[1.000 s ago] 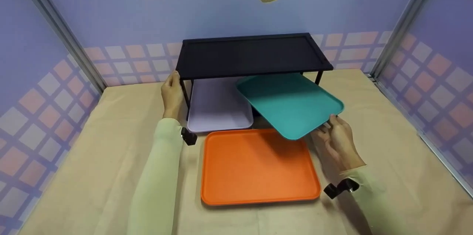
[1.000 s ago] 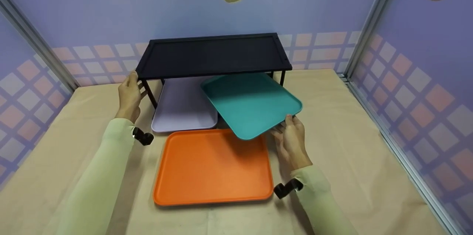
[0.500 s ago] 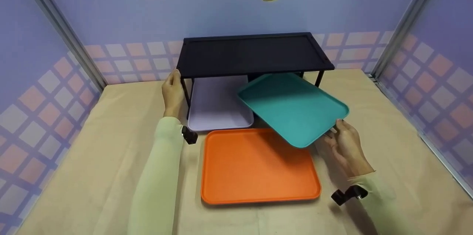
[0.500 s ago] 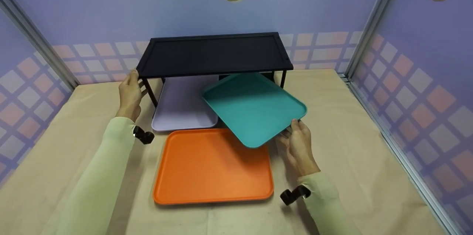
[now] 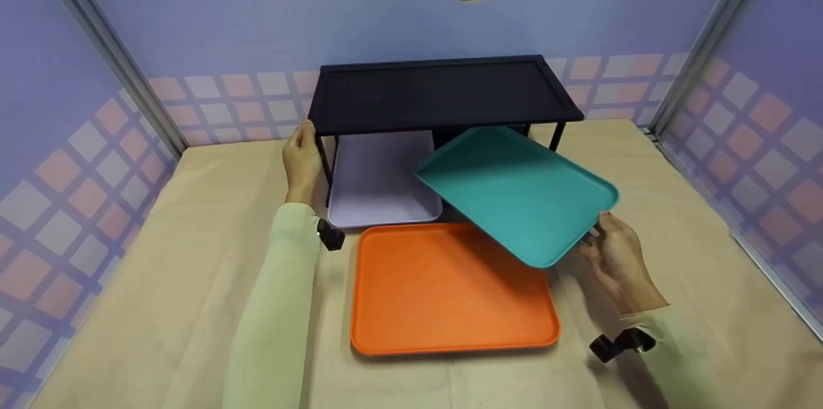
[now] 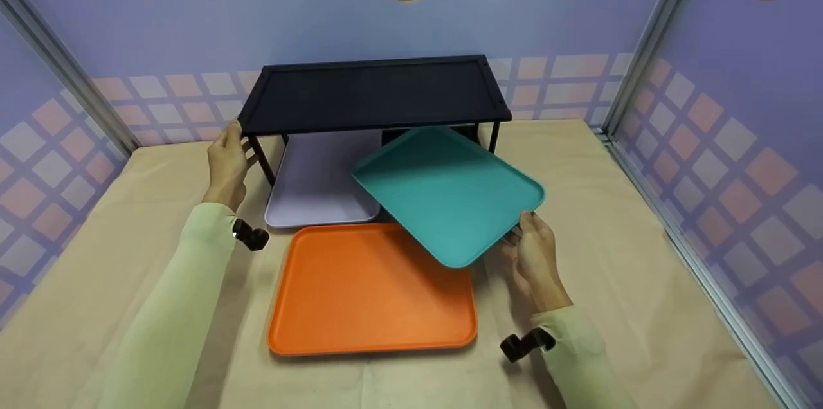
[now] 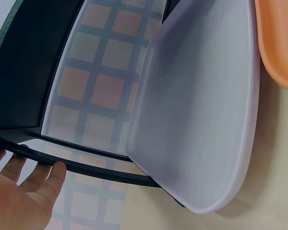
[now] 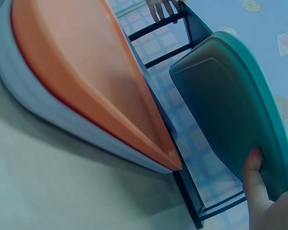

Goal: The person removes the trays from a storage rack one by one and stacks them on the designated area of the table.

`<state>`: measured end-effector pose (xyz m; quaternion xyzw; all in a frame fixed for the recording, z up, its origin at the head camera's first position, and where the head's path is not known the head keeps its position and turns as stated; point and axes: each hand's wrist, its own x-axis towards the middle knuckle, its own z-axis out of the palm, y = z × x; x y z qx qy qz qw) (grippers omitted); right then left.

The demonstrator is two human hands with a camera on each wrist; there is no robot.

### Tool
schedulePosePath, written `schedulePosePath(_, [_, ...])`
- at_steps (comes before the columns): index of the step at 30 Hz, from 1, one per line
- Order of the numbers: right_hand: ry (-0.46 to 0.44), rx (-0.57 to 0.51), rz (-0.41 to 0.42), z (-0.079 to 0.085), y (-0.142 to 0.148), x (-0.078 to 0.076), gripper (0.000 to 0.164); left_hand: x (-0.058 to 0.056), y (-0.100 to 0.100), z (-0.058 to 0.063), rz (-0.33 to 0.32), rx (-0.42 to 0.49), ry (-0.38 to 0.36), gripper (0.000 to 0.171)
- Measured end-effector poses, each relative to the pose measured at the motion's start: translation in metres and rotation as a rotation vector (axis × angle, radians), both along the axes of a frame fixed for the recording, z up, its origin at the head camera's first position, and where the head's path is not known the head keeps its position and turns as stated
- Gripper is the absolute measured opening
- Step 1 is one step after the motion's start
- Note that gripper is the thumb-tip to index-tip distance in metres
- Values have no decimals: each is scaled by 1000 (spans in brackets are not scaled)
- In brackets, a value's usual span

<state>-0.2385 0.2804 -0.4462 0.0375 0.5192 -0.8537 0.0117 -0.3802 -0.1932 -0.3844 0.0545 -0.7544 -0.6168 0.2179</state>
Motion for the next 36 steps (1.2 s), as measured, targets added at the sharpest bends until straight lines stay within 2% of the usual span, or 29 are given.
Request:
schedulePosePath(5, [-1, 15, 0, 0, 4, 1, 61, 0, 0, 0, 13, 6, 10, 46])
schedulePosePath(10, [-15, 47, 9, 0, 7, 3, 63, -1, 0, 0, 3, 16, -16, 47])
schedulePosePath(17, [-23, 72, 32, 1, 10, 7, 67, 0, -1, 0, -1, -14, -35, 48])
schedulePosePath(28, [-9, 134, 54, 0, 15, 15, 71, 0, 1, -2, 30, -12, -2, 45])
schedulePosePath(36, [-24, 158, 74, -4, 22, 21, 72, -1, 1, -1, 23, 0, 7, 45])
